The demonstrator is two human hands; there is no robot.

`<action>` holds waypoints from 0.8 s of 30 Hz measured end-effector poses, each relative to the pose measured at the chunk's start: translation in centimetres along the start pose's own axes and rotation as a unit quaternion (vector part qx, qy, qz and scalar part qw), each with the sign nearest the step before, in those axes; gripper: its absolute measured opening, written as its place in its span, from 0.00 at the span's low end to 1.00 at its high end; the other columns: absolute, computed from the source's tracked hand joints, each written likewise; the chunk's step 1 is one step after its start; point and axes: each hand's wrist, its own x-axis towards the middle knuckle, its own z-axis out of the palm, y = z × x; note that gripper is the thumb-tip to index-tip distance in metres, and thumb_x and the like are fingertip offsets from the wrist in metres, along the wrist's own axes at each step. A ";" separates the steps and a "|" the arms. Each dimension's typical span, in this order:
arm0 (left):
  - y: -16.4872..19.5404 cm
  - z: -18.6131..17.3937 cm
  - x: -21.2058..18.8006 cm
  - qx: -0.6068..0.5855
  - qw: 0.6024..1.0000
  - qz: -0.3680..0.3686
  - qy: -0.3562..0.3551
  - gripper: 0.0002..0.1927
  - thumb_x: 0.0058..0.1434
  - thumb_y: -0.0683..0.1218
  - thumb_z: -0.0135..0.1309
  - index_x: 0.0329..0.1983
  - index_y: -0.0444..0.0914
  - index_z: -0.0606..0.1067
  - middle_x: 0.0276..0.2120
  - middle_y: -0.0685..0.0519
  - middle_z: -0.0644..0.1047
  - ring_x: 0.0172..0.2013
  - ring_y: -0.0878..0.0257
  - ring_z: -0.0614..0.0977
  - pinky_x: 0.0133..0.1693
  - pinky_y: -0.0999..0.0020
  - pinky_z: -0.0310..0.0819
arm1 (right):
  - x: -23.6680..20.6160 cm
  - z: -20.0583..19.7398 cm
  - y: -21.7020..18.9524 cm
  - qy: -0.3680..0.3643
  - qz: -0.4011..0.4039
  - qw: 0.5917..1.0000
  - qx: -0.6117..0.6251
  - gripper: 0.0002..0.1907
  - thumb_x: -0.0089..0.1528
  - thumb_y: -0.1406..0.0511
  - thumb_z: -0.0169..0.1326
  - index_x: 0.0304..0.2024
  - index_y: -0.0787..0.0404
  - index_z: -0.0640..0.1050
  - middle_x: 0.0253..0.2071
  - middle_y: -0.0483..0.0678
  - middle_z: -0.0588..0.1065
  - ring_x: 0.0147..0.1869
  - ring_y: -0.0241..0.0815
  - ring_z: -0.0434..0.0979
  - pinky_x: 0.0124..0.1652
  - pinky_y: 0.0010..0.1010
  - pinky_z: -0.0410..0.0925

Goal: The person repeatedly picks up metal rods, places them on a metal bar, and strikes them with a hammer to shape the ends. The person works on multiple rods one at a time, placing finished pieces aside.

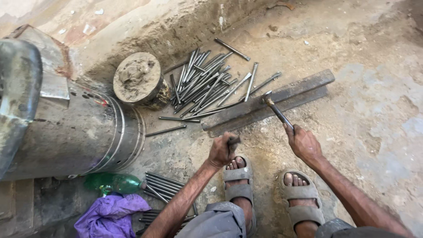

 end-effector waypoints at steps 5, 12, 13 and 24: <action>-1.8 0.3 2.5 0.111 0.977 -0.182 -0.025 0.14 0.73 0.54 0.38 0.44 0.41 0.70 0.20 0.53 0.74 0.16 0.60 0.73 0.20 0.55 0.70 | 1.2 -0.6 0.9 -0.038 0.027 0.996 0.081 0.35 0.73 0.42 0.37 0.36 0.64 0.79 0.21 0.53 0.72 0.21 0.44 0.68 0.25 0.45 0.63; -2.5 0.4 5.2 0.238 0.929 -0.254 -0.128 0.15 0.73 0.55 0.43 0.49 0.38 0.67 0.21 0.42 0.77 0.24 0.41 0.81 0.26 0.42 0.74 | 1.0 -1.1 1.9 -0.041 0.042 0.994 0.088 0.36 0.70 0.41 0.33 0.36 0.61 0.78 0.17 0.44 0.67 0.17 0.35 0.62 0.16 0.36 0.59; -2.5 0.5 5.3 0.257 0.925 -0.241 -0.142 0.15 0.73 0.55 0.43 0.49 0.39 0.68 0.21 0.41 0.78 0.25 0.39 0.82 0.27 0.41 0.74 | 0.8 -1.0 1.9 -0.043 0.043 0.995 0.078 0.36 0.70 0.40 0.32 0.36 0.61 0.78 0.16 0.43 0.66 0.16 0.35 0.61 0.16 0.35 0.58; -3.8 1.8 4.6 0.297 0.890 -0.262 -0.225 0.08 0.68 0.43 0.45 0.48 0.37 0.65 0.27 0.38 0.81 0.29 0.43 0.85 0.31 0.44 0.79 | 0.3 1.5 0.3 -0.050 0.012 0.998 0.022 0.35 0.69 0.39 0.32 0.37 0.59 0.78 0.13 0.44 0.65 0.13 0.35 0.60 0.15 0.35 0.56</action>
